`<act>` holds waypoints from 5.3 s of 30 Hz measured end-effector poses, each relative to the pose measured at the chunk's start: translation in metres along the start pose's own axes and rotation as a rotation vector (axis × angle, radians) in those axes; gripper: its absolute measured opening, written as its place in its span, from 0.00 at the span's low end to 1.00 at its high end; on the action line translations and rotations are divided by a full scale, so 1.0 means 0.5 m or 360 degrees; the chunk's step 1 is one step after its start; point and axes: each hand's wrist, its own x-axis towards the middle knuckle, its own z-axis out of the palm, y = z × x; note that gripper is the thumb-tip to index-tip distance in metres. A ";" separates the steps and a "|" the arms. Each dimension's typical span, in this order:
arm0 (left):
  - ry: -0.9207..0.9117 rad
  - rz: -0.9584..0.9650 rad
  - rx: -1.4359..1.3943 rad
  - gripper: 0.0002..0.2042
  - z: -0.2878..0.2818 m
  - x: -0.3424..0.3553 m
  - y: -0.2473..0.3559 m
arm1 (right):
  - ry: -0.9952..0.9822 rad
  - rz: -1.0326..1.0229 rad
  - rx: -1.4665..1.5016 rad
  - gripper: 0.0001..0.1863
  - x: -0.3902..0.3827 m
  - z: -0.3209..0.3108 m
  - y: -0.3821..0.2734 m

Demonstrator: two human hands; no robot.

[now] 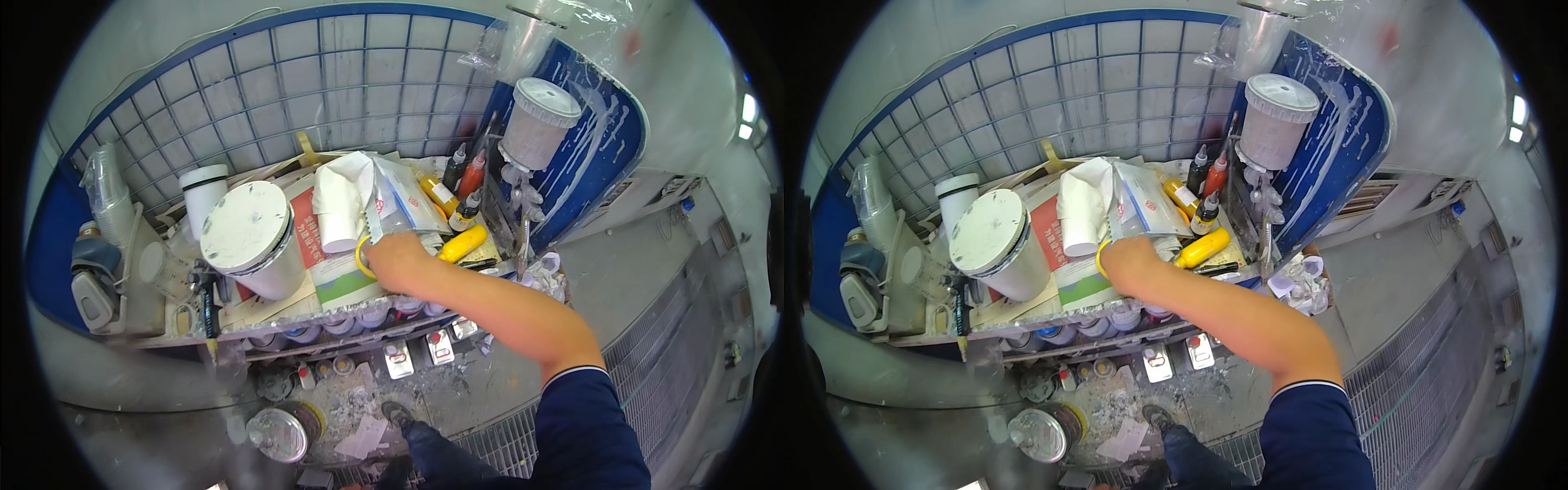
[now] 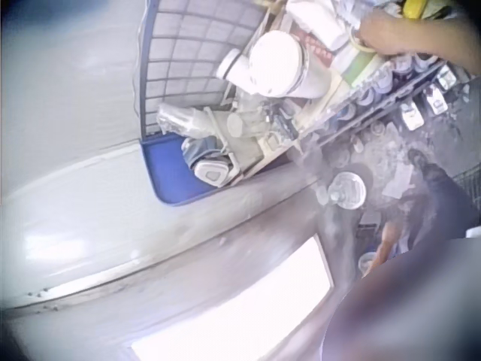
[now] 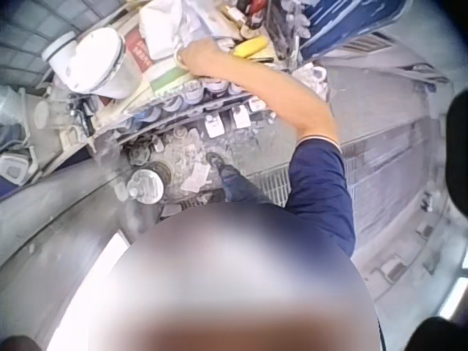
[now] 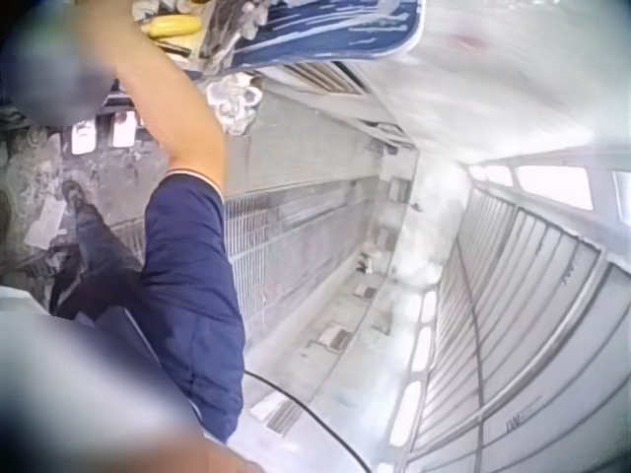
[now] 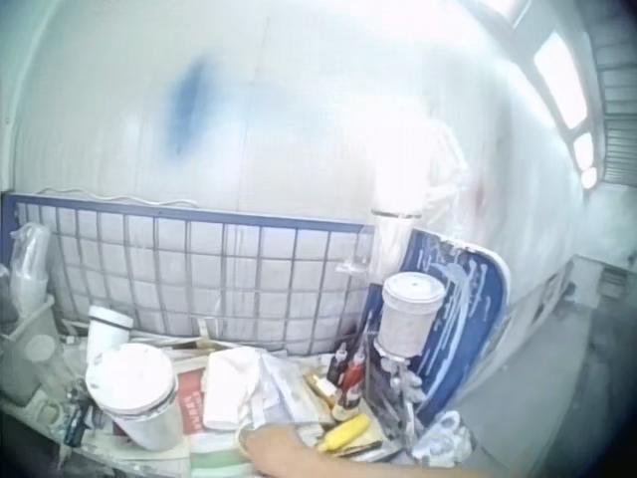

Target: The person prepares a paint mixture by stacking and labeling a clear plastic cup, then pouring liquids from a red-capped bottle and a silver can into it. They stir the mixture with a stick and handle a paint sprayer and other containers on the floor.

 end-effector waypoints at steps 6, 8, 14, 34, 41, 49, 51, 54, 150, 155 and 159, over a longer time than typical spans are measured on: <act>0.0108 -0.0600 -0.0405 0.23 -0.018 -0.076 0.055 | 0.0275 0.0230 0.0555 0.11 0.079 0.041 -0.028; -0.0045 -0.0562 -0.0359 0.16 -0.114 -0.056 0.139 | 0.0637 0.0216 0.0987 0.10 0.074 0.087 0.010; 0.0601 -0.0867 -0.0626 0.09 -0.133 -0.116 0.120 | 0.0818 0.0619 0.2686 0.10 -0.195 0.003 0.035; 0.1469 -0.1773 -0.0807 0.57 -0.111 0.254 -0.661 | -0.1083 0.0991 0.1904 0.04 -0.578 0.397 -0.453; 0.1472 -0.1745 -0.0754 0.53 -0.112 0.268 -0.708 | -0.1157 0.0987 0.1699 0.11 -0.530 0.368 -0.539; 0.1628 -0.1363 -0.0636 0.45 -0.194 0.155 -0.594 | -0.0825 0.0673 0.1906 0.10 -0.463 0.299 -0.574; 0.1663 -0.1210 -0.0650 0.45 -0.241 0.093 -0.515 | -0.0586 0.0546 0.2292 0.04 -0.463 0.324 -0.539; 0.1677 -0.0977 -0.0673 0.45 -0.258 0.010 -0.404 | -0.0469 0.0483 0.2498 0.09 -0.384 0.208 -0.618; 0.1303 0.0295 -0.1763 0.43 -0.529 -0.379 0.402 | 0.0020 -0.2029 0.1322 0.09 -0.507 -0.299 -0.709; 0.1398 0.0284 -0.1594 0.43 -0.531 -0.376 0.392 | 0.0131 -0.1913 0.1214 0.12 -0.500 -0.313 -0.692; 0.1360 0.0182 -0.1627 0.42 -0.539 -0.381 0.393 | -0.0039 -0.2014 0.1222 0.10 -0.512 -0.331 -0.683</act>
